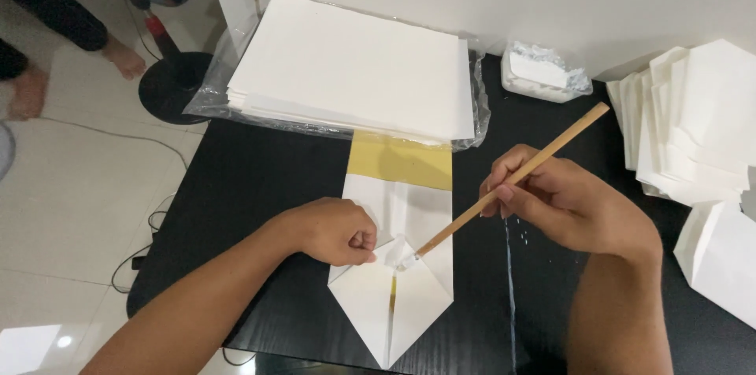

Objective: Folding the bottom of a paper bag and applying glue using a wooden stick to seal it.

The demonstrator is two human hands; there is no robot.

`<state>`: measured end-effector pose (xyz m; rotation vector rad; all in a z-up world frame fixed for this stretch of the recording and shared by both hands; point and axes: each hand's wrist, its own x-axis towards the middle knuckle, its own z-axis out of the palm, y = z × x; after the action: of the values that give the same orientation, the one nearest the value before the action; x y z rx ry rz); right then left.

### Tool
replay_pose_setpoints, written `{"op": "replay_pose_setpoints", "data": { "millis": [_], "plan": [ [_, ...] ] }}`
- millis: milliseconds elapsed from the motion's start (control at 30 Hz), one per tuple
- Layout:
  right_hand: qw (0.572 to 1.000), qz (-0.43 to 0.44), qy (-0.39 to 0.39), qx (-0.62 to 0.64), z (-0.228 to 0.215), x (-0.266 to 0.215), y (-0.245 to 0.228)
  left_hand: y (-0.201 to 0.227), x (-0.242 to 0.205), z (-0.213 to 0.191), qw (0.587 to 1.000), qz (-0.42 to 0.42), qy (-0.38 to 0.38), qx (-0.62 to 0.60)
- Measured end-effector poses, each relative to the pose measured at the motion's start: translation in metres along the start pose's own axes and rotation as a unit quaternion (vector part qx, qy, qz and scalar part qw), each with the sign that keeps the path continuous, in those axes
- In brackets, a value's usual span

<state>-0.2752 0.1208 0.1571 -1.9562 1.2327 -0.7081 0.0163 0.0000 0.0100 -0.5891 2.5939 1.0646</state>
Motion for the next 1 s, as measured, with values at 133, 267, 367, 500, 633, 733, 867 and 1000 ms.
{"op": "replay_pose_setpoints", "data": {
  "millis": [133, 267, 367, 500, 633, 733, 867, 1000],
  "plan": [
    [1.0, 0.028, -0.007, 0.008, 0.003, 0.003, 0.001, 0.008, -0.004, -0.002, 1.0, -0.003, 0.001, 0.01],
    [0.998, 0.06, -0.014, 0.008, 0.005, 0.006, 0.0, 0.011, -0.007, -0.003, 1.0, -0.003, 0.007, 0.014],
    [0.998, 0.064, -0.014, 0.008, 0.008, 0.007, -0.003, 0.008, -0.004, 0.0, 1.0, 0.01, 0.015, 0.019],
    [0.998, 0.064, -0.024, 0.012, 0.007, 0.008, -0.003, 0.012, -0.007, -0.002, 1.0, 0.006, 0.011, 0.008],
    [0.999, 0.023, -0.029, -0.005, 0.01, 0.009, -0.007, 0.013, -0.008, -0.002, 1.0, 0.005, 0.018, 0.014],
    [0.998, 0.05, -0.019, -0.031, 0.011, 0.008, -0.012, 0.013, -0.007, -0.003, 1.0, -0.002, 0.013, 0.014],
    [0.995, 0.03, -0.01, -0.092, 0.012, 0.004, -0.013, 0.013, -0.006, -0.002, 1.0, 0.0, 0.014, 0.019],
    [0.987, 0.045, 0.0, -0.156, 0.022, 0.008, -0.026, 0.012, -0.007, -0.002, 1.0, 0.01, 0.017, 0.014]
  ]
}}
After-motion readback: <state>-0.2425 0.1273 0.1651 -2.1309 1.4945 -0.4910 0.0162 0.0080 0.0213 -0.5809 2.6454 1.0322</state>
